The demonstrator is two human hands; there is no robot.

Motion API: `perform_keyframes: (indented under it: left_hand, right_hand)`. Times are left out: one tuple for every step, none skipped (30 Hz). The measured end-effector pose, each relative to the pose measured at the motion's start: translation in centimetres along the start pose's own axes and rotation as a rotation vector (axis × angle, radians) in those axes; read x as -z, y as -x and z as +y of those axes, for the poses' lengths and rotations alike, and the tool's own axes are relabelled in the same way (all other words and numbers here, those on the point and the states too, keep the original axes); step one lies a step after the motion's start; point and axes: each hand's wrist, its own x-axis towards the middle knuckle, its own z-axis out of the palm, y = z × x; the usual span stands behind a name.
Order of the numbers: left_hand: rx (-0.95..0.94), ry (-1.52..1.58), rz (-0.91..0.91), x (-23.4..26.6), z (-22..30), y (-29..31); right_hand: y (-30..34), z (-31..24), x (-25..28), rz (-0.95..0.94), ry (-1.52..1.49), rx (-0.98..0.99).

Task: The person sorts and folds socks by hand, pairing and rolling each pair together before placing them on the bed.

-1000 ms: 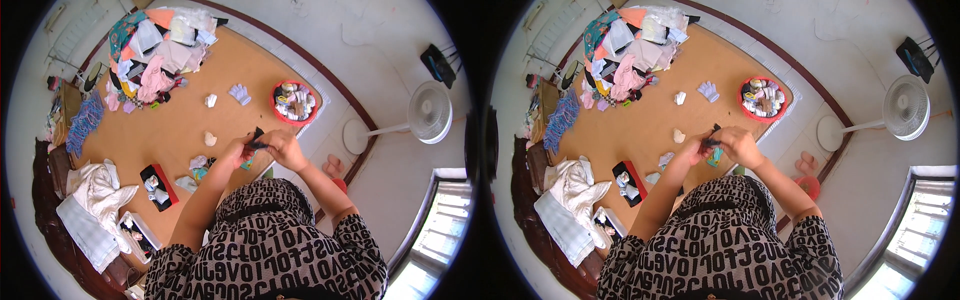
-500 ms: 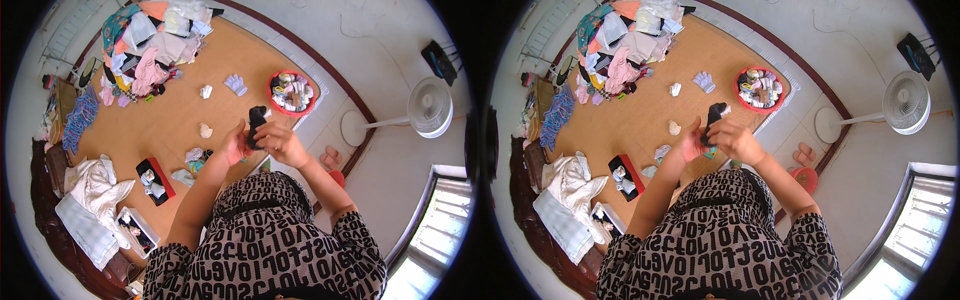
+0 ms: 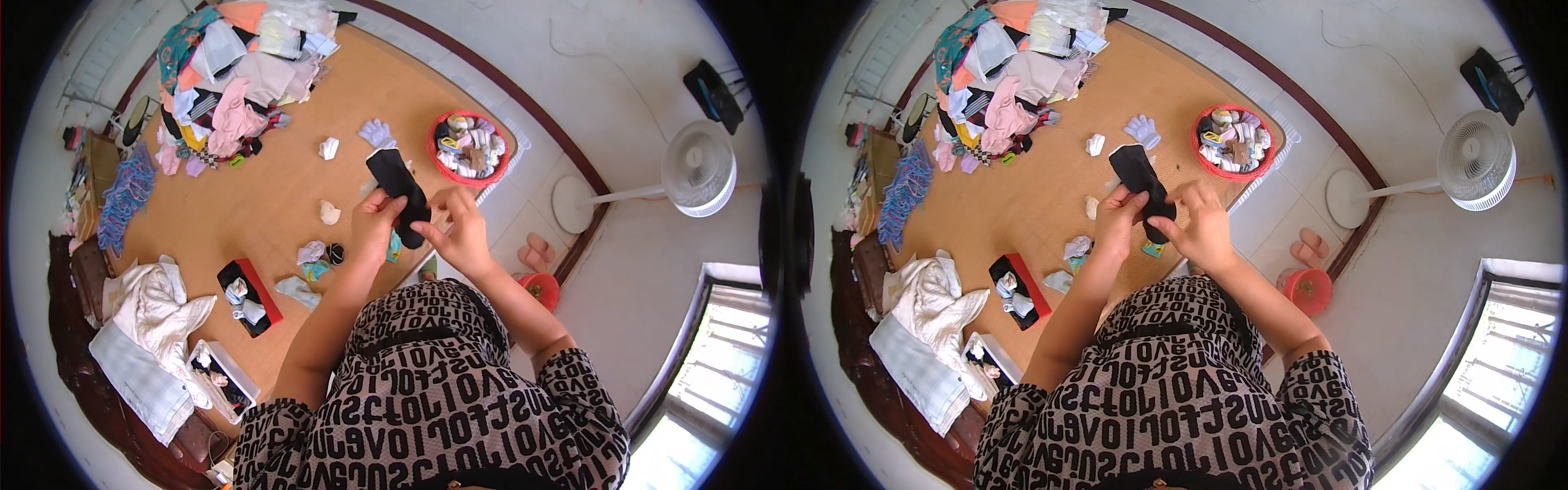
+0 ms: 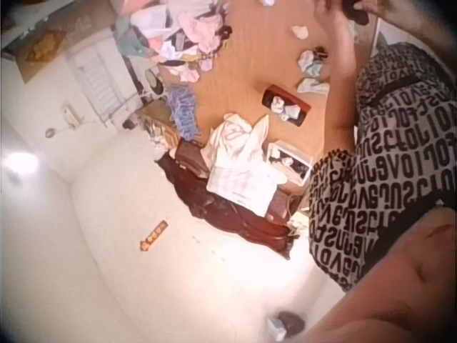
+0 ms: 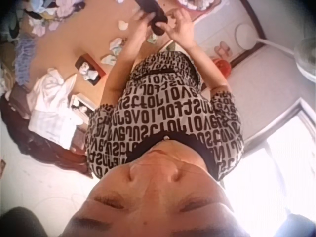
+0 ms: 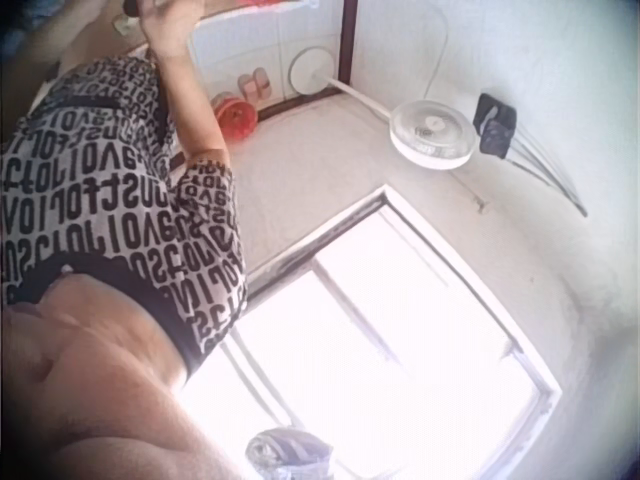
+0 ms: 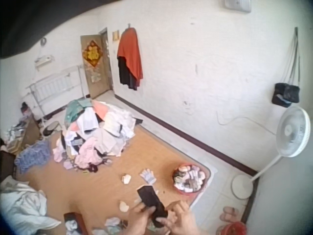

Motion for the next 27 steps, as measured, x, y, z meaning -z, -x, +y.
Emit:
perform_keyframes:
  left_hand:
    - [-0.040, -0.084, 0.020, -0.5, 0.0, 0.2]
    - [-0.054, -0.063, 0.044, -1.0, -0.1, 0.3]
    - [-0.052, -0.064, 0.040, -1.2, -0.1, 0.3]
    - [-0.063, -0.024, 0.049, -1.3, -0.1, 0.4]
    - [-0.077, 0.016, 0.060, -1.4, 0.0, 0.4]
    - [-0.043, 0.042, 0.045, -1.0, 0.1, 0.3]
    - [-0.045, 0.042, 0.046, -0.9, 0.1, 0.3]
    - [0.000, 0.096, 0.036, -0.9, 0.2, 0.3]
    - [0.045, 0.150, 0.027, -0.8, 0.3, 0.3]
    - [0.044, 0.151, 0.028, -1.0, 0.4, 0.4]
    - [0.051, 0.159, -0.012, -1.3, 0.5, 0.5]
    - [0.059, 0.166, -0.053, -1.5, 0.8, 0.6]
    - [0.059, 0.166, -0.053, -1.7, 1.3, 0.6]
    - [0.145, 0.274, -0.108, -1.9, 2.1, 0.7]
    - [0.231, 0.382, -0.164, -2.1, 2.5, 0.6]
    - [0.237, 0.426, -0.141, -2.0, 2.2, 0.0]
    - [0.234, 0.427, -0.140, -1.8, 2.0, -0.5]
    - [0.183, 0.392, -0.020, -1.7, 1.9, -1.0]
    - [0.131, 0.356, 0.099, -1.6, 1.8, -1.4]
    - [0.034, 0.349, 0.158, -1.5, 1.8, -1.7]
    - [-0.019, 0.375, 0.172, -1.3, 2.2, -1.8]
    - [-0.081, 0.363, 0.195, -0.7, 2.4, -2.3]
    - [-0.144, 0.350, 0.217, -0.3, 2.8, -2.6]
    - [-0.164, 0.325, 0.204, 0.1, 3.1, -2.8]
    - [-0.169, 0.324, 0.205, 0.2, 3.1, -2.9]
    - [-0.162, 0.329, 0.267, 0.2, 3.2, -3.1]
    - [-0.155, 0.333, 0.329, 0.2, 3.2, -3.3]
  right_hand:
    - [-0.7, -0.4, -0.5, 0.189, 0.150, -0.113]
    - [-1.1, 0.5, -1.4, 0.253, 0.180, -0.058]
    - [-1.2, 1.4, -1.7, 0.256, 0.182, -0.061]
    - [-1.2, 2.2, -1.9, 0.237, 0.119, -0.113]
    - [-1.3, 3.2, -2.3, 0.216, 0.053, -0.163]
    - [-1.5, 4.3, -2.5, 0.232, -0.139, -0.301]
    - [-1.2, 5.0, -2.7, 0.232, -0.140, -0.299]
    - [-1.4, 4.7, -2.7, 0.243, -0.497, -0.432]
    - [-1.5, 4.6, -2.8, 0.249, -0.857, -0.559]
    - [-1.4, 4.5, -3.0, 0.229, -0.855, -0.564]
    - [-1.5, 4.2, -3.2, 0.228, -0.855, -0.564]
    - [-1.7, 3.7, -3.5, 0.250, -0.783, -0.502]
    - [-1.9, 3.3, -3.4, 0.271, -0.711, -0.440]
    - [-2.1, 2.7, -2.9, 0.187, -0.569, -0.473]
    - [-2.1, 3.2, -3.3, 0.188, -0.570, -0.473]
    - [-2.1, 4.2, -4.0, 0.159, -0.462, -0.334]
    - [-2.5, 4.0, -4.4, 0.127, -0.354, -0.193]
    - [-2.5, 3.5, -4.4, 0.156, -0.386, -0.218]
    - [-2.5, 3.2, -4.2, 0.155, -0.387, -0.215]
    - [-2.6, 3.2, -3.9, 0.072, -0.267, -0.302]
    - [-2.6, 3.0, -3.5, -0.011, -0.146, -0.385]
    - [-2.6, 2.8, -3.0, -0.060, -0.039, -0.350]
    - [-2.4, 2.9, -2.8, -0.060, -0.041, -0.346]
    - [-2.1, 3.0, -2.7, -0.153, -0.088, -0.420]
    - [-1.9, 3.3, -2.8, -0.247, -0.136, -0.493]
    - [-1.8, 3.3, -3.3, -0.119, -0.113, -0.277]
    - [-1.9, 3.3, -3.3, -0.119, -0.115, -0.272]
